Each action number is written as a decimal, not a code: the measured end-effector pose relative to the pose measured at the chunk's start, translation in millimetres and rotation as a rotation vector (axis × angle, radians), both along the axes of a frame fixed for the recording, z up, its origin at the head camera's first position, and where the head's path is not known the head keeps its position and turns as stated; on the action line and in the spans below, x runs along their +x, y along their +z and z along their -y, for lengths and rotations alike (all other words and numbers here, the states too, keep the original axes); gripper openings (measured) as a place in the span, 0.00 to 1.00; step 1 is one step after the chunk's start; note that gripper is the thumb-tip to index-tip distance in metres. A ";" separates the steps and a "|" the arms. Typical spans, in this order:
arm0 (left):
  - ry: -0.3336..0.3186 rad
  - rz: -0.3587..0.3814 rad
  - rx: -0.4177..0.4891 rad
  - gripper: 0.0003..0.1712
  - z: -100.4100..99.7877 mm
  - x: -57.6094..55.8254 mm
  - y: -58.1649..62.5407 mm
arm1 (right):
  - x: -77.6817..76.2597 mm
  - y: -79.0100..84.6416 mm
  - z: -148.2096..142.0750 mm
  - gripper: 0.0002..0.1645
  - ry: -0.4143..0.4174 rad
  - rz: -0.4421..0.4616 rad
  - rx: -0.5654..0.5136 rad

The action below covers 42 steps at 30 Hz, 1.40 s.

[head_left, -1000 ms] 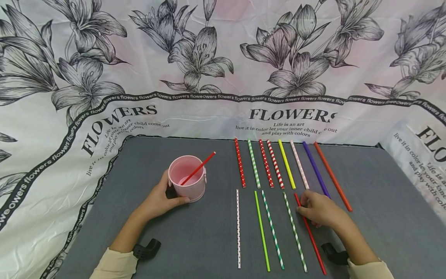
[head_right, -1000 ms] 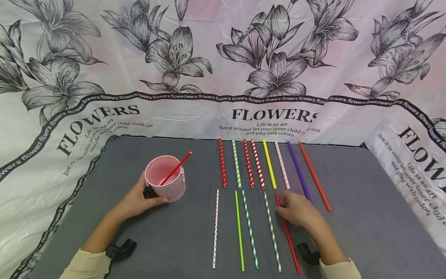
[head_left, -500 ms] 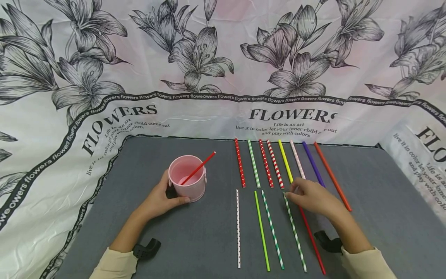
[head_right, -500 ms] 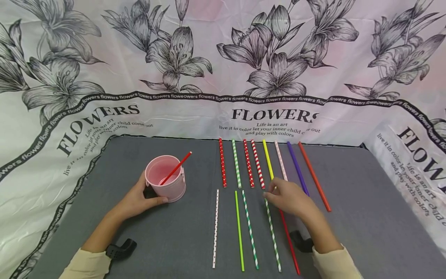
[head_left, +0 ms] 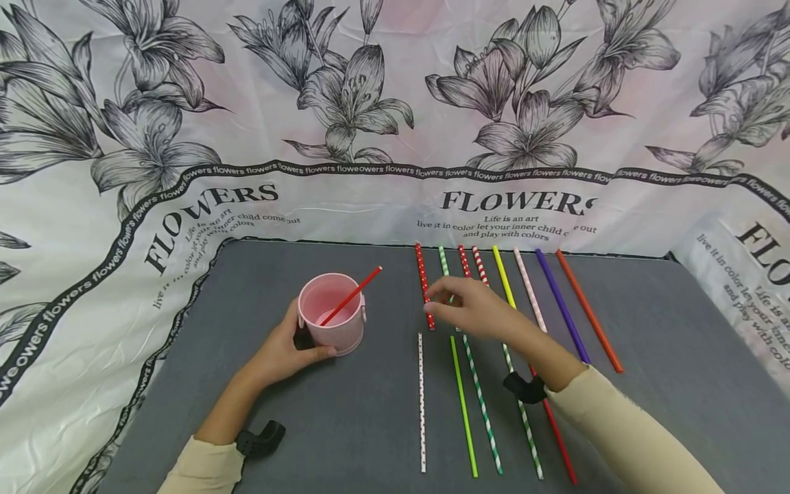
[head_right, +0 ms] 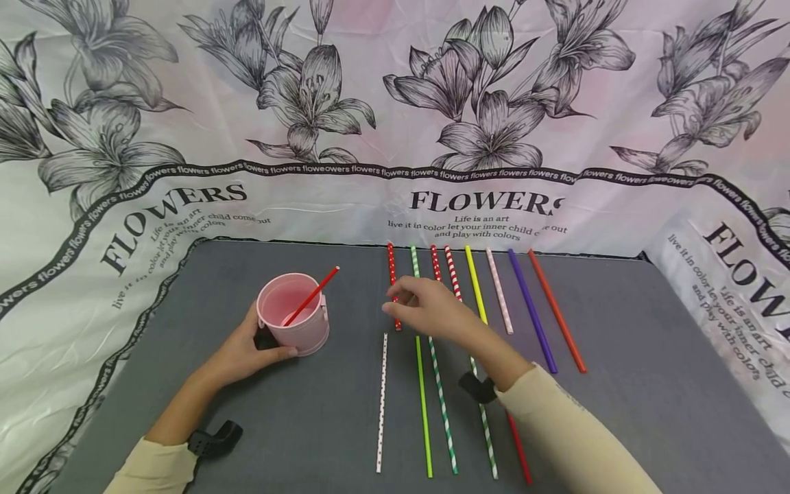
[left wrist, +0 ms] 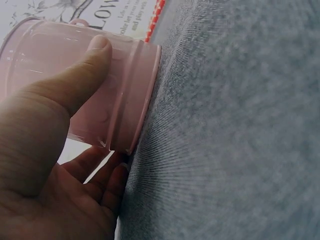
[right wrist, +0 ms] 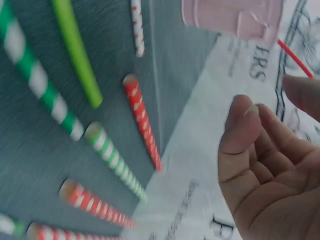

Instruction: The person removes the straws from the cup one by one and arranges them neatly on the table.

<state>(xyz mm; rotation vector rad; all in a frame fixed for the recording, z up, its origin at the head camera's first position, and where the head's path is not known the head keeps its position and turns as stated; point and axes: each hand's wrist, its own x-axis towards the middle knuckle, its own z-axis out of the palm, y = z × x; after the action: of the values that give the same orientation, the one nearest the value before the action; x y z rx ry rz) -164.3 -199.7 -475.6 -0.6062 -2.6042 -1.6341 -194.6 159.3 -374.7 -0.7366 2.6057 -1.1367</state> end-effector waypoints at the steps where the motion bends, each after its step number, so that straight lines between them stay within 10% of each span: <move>1: 0.003 0.000 -0.006 0.57 -0.1 0.2 0.2 | -3.6 -0.5 6.4 0.16 0.008 0.017 -0.031; 12: -0.014 0.001 0.000 0.57 -1.3 -1.6 0.4 | -19.7 -17.3 66.2 0.19 0.045 0.116 -0.397; 25: 0.006 -0.010 -0.016 0.58 0.2 -0.1 1.7 | -14.8 -20.3 94.5 0.15 0.075 -0.001 -0.415; 31: 0.003 -0.014 -0.018 0.56 -0.1 -0.6 -0.6 | -8.1 -16.5 97.8 0.11 0.121 -0.203 -0.433; 42: 0.003 -0.015 0.006 0.56 0.6 -0.8 -0.8 | -6.1 9.3 92.9 0.08 0.088 -0.225 -0.814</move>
<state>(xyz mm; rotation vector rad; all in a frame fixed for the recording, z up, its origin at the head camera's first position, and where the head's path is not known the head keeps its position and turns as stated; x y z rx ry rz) -165.2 -200.3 -476.4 -0.6118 -2.5876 -1.6299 -200.7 66.4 -365.3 -1.1554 2.1694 -2.2199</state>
